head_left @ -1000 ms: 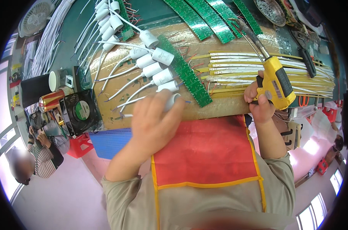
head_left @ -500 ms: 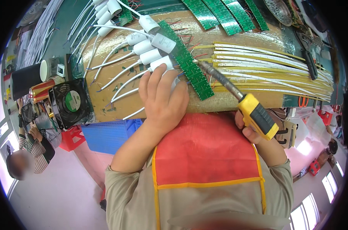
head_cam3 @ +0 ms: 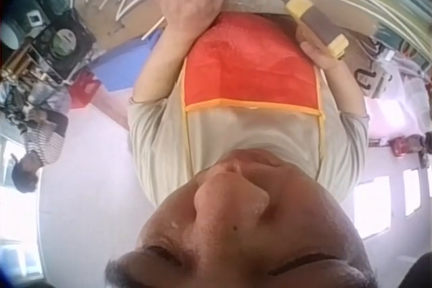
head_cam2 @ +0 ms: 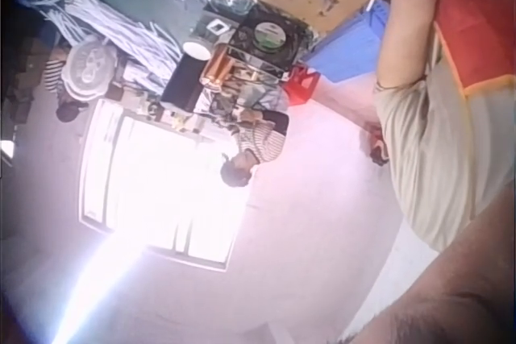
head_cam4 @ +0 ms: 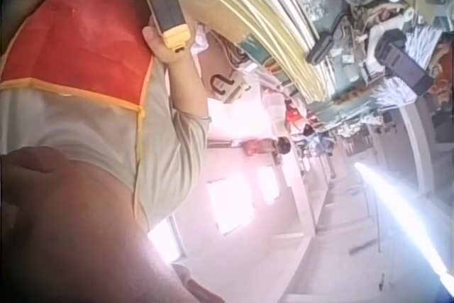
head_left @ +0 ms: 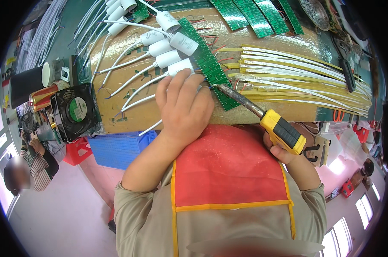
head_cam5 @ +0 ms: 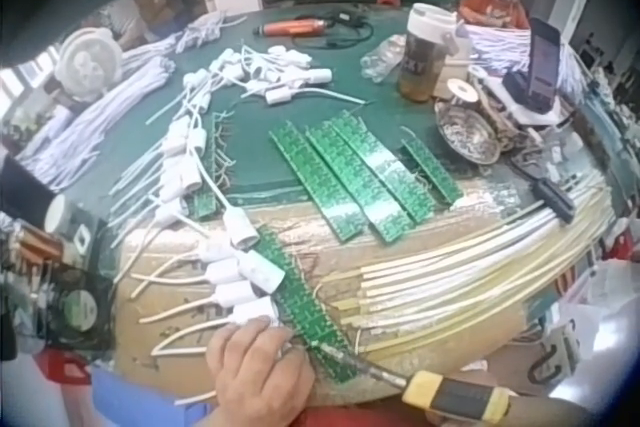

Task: The person assembles components onto LED strips and printed circuit boards, then solders them together with a soldering iron.

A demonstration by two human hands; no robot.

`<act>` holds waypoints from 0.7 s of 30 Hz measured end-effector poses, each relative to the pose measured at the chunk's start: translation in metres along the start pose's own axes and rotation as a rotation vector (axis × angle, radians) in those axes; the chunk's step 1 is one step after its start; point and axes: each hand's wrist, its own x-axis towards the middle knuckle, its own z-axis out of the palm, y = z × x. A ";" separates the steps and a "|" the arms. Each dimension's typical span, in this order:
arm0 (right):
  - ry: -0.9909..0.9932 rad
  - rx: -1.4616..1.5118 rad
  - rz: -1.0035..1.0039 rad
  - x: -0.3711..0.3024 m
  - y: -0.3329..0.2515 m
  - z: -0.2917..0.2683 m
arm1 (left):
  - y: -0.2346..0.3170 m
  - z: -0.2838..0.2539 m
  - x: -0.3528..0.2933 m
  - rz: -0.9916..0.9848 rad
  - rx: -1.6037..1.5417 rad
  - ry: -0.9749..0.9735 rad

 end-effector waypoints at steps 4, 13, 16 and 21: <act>0.020 0.044 0.038 0.000 0.000 0.002 | 0.002 -0.001 0.001 -0.052 0.009 -0.021; -0.013 0.014 -0.012 0.000 0.004 0.000 | 0.002 -0.003 0.003 -0.107 -0.024 -0.100; 0.018 -0.035 -0.132 0.004 0.005 0.002 | 0.002 -0.003 0.002 -0.121 -0.032 -0.109; -0.010 0.050 0.042 -0.005 0.009 -0.001 | 0.002 -0.003 0.003 -0.126 -0.029 -0.119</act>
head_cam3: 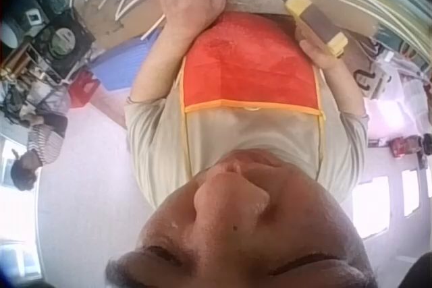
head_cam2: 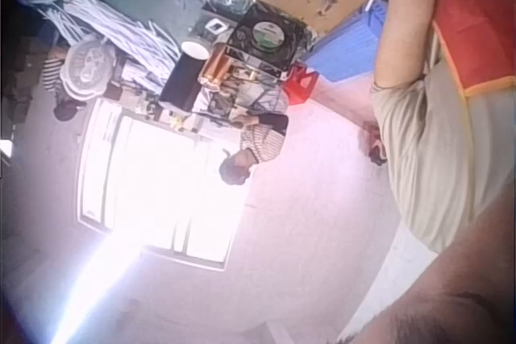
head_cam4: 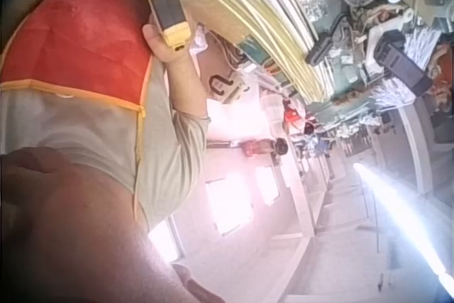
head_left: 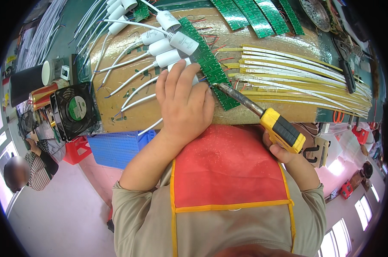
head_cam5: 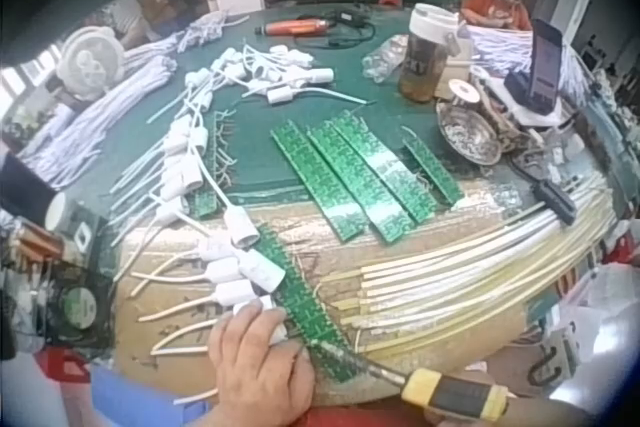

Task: The person assembles components onto LED strips and printed circuit boards, then solders them together with a soldering iron.

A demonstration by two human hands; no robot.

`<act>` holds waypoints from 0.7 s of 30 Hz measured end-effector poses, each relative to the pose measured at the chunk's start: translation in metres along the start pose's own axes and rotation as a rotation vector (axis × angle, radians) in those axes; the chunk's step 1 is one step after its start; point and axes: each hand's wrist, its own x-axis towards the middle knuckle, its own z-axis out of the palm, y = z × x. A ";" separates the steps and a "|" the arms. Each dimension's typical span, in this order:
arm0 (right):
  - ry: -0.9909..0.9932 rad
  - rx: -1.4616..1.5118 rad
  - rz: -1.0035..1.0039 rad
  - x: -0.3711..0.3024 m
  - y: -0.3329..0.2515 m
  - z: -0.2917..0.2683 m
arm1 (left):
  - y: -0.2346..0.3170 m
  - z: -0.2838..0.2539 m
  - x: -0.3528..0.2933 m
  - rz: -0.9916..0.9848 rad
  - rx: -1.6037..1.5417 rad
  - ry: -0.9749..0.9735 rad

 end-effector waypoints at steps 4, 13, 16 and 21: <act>-0.018 -0.036 0.010 -0.003 0.002 0.000 | 0.000 -0.001 0.002 -0.015 -0.022 -0.010; 0.016 0.061 0.056 -0.010 0.005 0.000 | 0.003 -0.003 0.003 -0.063 -0.032 -0.054; 0.026 0.087 0.016 -0.012 0.008 0.001 | 0.004 -0.003 0.004 -0.068 -0.041 -0.056; 0.041 0.139 0.052 -0.009 0.003 0.004 | 0.003 -0.002 0.003 -0.079 -0.042 -0.061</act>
